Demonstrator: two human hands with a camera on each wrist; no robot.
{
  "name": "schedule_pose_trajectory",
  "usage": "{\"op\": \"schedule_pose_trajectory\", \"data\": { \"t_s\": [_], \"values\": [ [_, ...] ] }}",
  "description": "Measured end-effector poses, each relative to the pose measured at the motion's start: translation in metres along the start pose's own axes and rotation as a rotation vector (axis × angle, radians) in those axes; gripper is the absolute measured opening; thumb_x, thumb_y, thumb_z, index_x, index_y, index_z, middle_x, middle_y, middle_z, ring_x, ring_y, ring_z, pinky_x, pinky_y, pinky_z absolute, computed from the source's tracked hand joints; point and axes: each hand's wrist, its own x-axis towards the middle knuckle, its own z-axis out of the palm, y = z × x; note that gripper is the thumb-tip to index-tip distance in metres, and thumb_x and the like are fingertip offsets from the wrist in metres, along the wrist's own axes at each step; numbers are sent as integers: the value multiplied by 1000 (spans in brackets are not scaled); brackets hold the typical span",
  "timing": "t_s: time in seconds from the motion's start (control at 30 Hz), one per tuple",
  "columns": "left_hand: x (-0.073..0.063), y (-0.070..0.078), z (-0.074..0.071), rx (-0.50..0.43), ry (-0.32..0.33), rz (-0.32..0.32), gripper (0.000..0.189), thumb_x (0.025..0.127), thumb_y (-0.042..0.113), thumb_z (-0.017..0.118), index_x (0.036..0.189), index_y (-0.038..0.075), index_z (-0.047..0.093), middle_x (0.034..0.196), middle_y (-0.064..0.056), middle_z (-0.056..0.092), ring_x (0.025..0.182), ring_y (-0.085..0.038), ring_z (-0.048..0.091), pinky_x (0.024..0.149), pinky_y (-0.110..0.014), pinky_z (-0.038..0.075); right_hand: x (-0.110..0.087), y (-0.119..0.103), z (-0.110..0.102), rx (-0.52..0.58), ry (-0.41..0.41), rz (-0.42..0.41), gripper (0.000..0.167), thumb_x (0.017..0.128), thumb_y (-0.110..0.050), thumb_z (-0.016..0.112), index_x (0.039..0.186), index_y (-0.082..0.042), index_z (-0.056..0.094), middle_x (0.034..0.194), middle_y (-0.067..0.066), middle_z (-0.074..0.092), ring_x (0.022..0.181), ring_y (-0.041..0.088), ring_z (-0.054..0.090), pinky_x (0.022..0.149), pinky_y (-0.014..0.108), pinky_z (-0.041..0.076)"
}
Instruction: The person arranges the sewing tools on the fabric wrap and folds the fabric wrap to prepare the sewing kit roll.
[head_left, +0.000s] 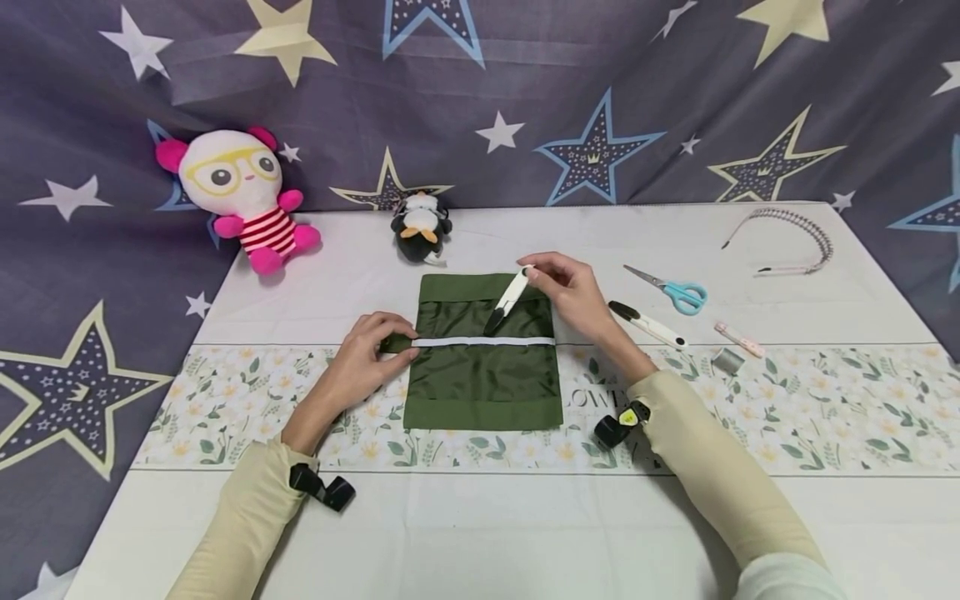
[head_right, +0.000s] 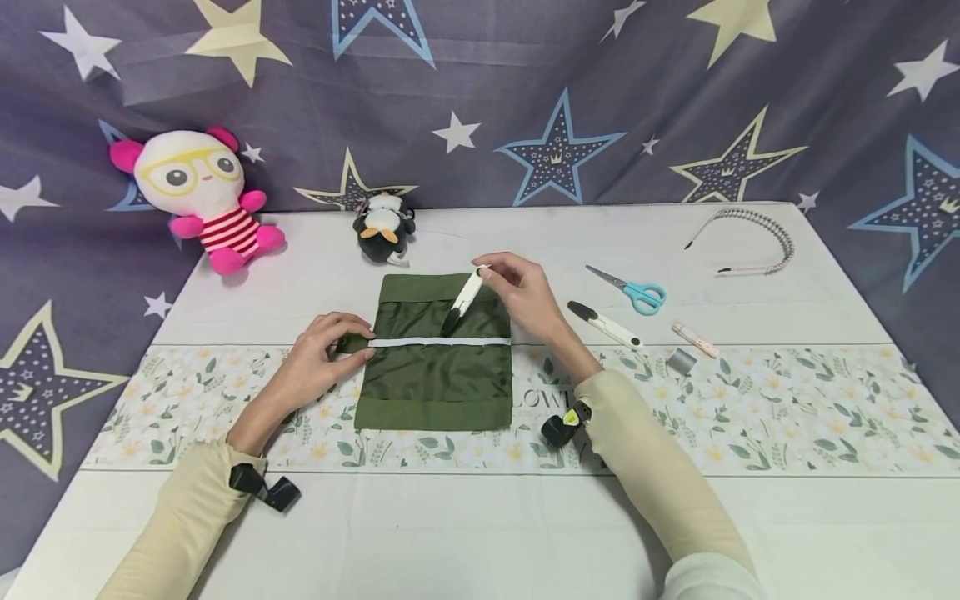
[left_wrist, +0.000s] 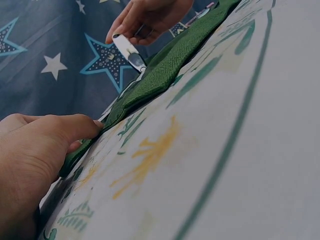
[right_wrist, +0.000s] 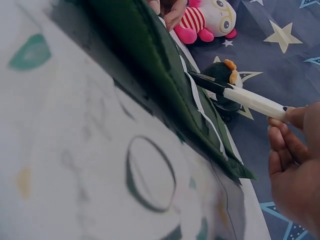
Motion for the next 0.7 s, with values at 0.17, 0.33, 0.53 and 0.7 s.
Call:
{"op": "schedule_pose_trajectory", "data": {
  "t_s": [0.17,0.33,0.53,0.7],
  "values": [
    [0,0,0,4,1,2,19,97,20,76,115,14,73,130,-7,61,122,-30,50,95,-52,42,3,0,3,-3,-27,11,23,105,-3,60,123,5,70,98,26,67,82,41,55,67,24,42],
    [0,0,0,-7,4,8,19,97,20,76,115,13,73,130,-8,61,120,-30,50,92,-51,43,6,0,5,-21,-53,39,24,106,-7,59,126,1,71,103,20,70,84,44,52,72,29,44],
    [0,0,1,-13,-4,-1,19,97,20,76,115,14,73,130,-7,61,121,-29,50,92,-51,43,10,1,10,-36,-87,86,25,107,-7,58,127,1,71,121,20,70,92,39,57,84,40,50],
    [0,0,0,-11,-2,-3,19,97,20,76,115,14,73,130,-7,61,123,-30,50,97,-54,42,13,2,15,-59,-123,101,27,107,-8,57,128,2,70,129,18,68,108,28,66,95,41,53]
  ]
}}
